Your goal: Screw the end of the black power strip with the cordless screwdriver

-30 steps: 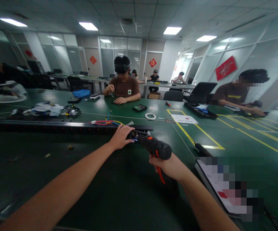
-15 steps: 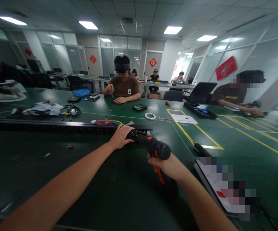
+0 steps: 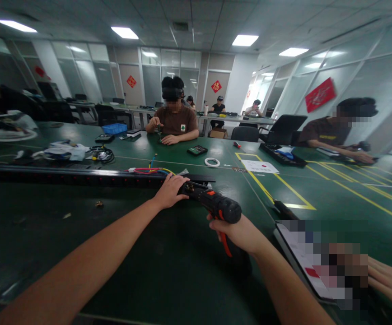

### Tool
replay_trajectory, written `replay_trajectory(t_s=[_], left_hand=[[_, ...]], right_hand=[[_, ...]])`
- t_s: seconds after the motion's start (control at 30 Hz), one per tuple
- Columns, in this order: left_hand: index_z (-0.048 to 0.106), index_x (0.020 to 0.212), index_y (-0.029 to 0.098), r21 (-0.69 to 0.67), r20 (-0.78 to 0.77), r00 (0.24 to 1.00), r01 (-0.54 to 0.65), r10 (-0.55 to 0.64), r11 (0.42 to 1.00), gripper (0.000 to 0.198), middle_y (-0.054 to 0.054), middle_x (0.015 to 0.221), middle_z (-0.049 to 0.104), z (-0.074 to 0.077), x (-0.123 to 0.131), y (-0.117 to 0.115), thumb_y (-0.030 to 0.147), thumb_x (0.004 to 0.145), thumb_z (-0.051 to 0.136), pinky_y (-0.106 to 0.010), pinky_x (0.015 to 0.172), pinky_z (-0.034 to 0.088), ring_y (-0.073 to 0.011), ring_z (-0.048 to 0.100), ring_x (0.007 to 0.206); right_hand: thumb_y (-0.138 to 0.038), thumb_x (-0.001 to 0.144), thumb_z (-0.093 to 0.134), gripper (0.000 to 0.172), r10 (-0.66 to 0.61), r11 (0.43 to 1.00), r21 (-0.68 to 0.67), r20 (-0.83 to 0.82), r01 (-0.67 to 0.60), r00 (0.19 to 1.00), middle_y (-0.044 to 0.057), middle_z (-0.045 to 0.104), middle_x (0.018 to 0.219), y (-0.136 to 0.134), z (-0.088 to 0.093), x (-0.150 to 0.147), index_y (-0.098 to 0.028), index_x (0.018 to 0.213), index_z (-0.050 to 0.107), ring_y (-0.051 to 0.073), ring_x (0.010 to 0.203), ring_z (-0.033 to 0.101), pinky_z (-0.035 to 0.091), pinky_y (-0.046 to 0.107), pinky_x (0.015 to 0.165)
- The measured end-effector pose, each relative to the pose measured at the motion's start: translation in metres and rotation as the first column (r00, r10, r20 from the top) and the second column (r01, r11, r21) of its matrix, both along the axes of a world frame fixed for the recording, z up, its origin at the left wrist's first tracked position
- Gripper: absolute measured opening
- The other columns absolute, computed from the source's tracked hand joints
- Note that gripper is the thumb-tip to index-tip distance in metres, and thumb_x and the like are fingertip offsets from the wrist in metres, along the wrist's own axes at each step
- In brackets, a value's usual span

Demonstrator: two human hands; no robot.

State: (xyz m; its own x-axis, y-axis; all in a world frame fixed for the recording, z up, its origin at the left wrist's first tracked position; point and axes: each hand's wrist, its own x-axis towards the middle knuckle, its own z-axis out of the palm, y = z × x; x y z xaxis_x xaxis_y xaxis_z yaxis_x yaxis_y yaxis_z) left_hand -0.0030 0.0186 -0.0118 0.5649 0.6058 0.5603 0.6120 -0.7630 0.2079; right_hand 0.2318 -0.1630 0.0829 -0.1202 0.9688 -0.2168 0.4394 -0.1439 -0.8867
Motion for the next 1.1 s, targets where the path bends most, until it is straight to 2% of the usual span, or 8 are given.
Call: replay_trajectory(t_s=[0.33,1.1], left_hand=[[0.05,0.142,0.023,-0.019,-0.014,1.0,-0.001,0.0,1.0,0.063,-0.011,0.14,0.06,0.0004,-0.0012,0.0001,0.045,0.088,0.074,-0.055,0.124,0.014,-0.0296,0.047,0.138],[0.05,0.142,0.023,-0.031,-0.015,1.0,0.005,-0.005,1.0,0.063,-0.011,0.141,0.059,0.0022,-0.0019,-0.0022,0.045,0.088,0.074,-0.055,0.124,0.014,-0.0296,0.047,0.138]], right_hand=[[-0.032,0.072,0.069,0.021,0.012,1.0,0.015,0.005,-0.012,1.0,-0.002,0.062,0.061,-0.0011,-0.0007,-0.0021,-0.019,0.087,0.063,0.018,0.06,0.062,0.049,0.031,0.061],[-0.032,0.07,0.068,0.019,0.017,0.999,0.028,0.015,-0.017,1.0,-0.002,0.061,0.061,-0.0011,-0.0016,-0.0023,-0.021,0.084,0.06,0.019,0.059,0.061,0.048,0.031,0.059]])
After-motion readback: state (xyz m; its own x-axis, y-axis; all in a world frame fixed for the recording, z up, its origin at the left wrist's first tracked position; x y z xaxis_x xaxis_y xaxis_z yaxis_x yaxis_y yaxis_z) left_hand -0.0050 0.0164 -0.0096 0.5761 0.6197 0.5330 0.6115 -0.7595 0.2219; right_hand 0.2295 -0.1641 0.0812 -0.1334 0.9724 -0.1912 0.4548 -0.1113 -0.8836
